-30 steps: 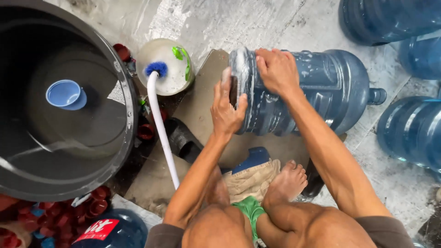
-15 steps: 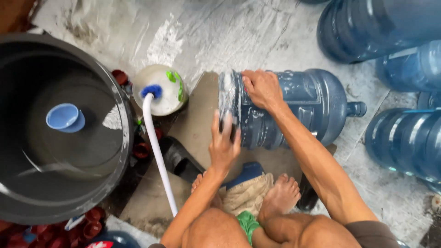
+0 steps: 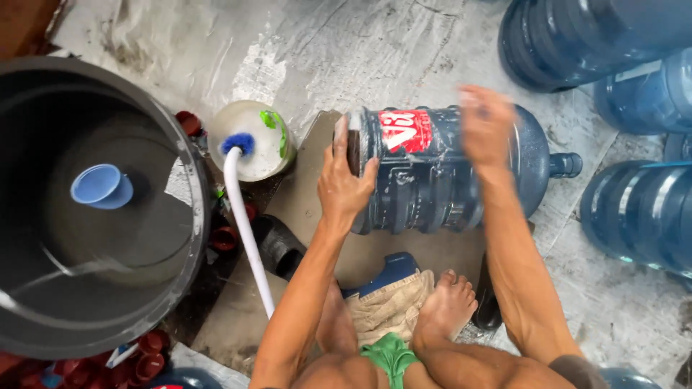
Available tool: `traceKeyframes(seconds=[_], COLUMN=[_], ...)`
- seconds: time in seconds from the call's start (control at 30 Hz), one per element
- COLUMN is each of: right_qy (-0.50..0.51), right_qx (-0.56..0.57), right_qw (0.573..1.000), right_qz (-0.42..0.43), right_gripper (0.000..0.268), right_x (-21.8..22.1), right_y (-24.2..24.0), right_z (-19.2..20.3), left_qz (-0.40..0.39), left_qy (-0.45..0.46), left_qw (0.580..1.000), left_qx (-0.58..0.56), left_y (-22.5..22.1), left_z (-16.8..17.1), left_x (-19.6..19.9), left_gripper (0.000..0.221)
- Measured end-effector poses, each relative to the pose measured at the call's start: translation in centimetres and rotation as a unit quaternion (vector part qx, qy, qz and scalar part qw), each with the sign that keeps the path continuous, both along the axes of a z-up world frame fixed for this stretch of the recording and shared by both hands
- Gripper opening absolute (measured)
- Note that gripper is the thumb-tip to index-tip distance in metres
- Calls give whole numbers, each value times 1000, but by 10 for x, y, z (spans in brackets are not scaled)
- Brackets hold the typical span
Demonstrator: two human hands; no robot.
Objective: Scrubbing the exterior of large plastic water jugs with soapy water to clean them.
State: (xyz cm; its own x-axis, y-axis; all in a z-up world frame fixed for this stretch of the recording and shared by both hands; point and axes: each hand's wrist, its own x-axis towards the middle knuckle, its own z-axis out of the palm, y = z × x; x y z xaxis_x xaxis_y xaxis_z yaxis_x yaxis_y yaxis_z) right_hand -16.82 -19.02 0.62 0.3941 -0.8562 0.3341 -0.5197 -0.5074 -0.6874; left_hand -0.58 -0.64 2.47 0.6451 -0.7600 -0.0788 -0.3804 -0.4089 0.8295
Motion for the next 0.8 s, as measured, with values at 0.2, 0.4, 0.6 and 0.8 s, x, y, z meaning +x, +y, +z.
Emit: traceKeyframes(seconds=[0.2,0.4,0.6,0.8], right_qy=[-67,-459,-511,-640], right_qx=[109,549,593,369], right_qw=[893,649,612,660], right_qz=[-431,-258,-115,-137], right_gripper=[41,30,60,17], right_x=[-248,-212,-192,-164], right_y=[-25,3,33,36], right_z=[-113,-125,-75,-53], left_qz=[-5,-20,8,14], left_qy=[2,29,-6,-15], left_qw=[1000,999,999,997], left_qx=[21,3,-35,-80], left_y=[17,37,67,101], left_z=[8,11,-11,-29], left_x=[-9,-16,-2,6], left_gripper=[71,71,75,64])
